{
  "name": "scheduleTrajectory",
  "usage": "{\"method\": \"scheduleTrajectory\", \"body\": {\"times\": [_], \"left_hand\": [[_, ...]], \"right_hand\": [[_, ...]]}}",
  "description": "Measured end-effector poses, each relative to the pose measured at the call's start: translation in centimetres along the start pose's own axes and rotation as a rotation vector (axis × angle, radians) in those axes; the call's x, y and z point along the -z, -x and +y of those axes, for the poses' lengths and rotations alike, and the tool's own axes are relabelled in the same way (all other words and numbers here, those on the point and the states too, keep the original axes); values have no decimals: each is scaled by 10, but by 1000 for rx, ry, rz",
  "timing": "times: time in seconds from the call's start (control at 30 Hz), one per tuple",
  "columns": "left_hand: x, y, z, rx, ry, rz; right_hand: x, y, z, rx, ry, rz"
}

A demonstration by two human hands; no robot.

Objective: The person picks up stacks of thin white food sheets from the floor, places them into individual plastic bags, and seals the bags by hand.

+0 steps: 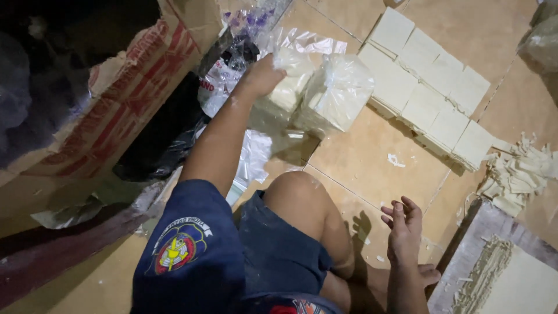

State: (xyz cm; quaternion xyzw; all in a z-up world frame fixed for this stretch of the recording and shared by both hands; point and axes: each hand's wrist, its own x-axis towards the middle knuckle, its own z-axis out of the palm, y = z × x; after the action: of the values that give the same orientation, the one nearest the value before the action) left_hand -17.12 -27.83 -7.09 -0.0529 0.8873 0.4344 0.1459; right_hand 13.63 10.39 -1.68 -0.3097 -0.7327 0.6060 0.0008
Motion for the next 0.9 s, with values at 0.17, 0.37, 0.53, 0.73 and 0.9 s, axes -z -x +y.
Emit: {"method": "scheduleTrajectory", "body": {"times": [0.17, 0.37, 0.53, 0.73, 0.9], "left_hand": [[-2, 15, -6, 32, -116, 14], [-23, 87, -30, -417, -153, 758], [-53, 165, -66, -157, -550, 71], [-73, 136, -130, -385, -673, 394], [-8, 167, -26, -652, -547, 503]], "right_hand": [[-5, 0, 3, -25, 29, -18], [12, -6, 26, 14, 36, -40], [27, -5, 60, 149, 15, -49], [35, 8, 54, 134, 14, -81], [39, 25, 30, 179, 84, -51]]}}
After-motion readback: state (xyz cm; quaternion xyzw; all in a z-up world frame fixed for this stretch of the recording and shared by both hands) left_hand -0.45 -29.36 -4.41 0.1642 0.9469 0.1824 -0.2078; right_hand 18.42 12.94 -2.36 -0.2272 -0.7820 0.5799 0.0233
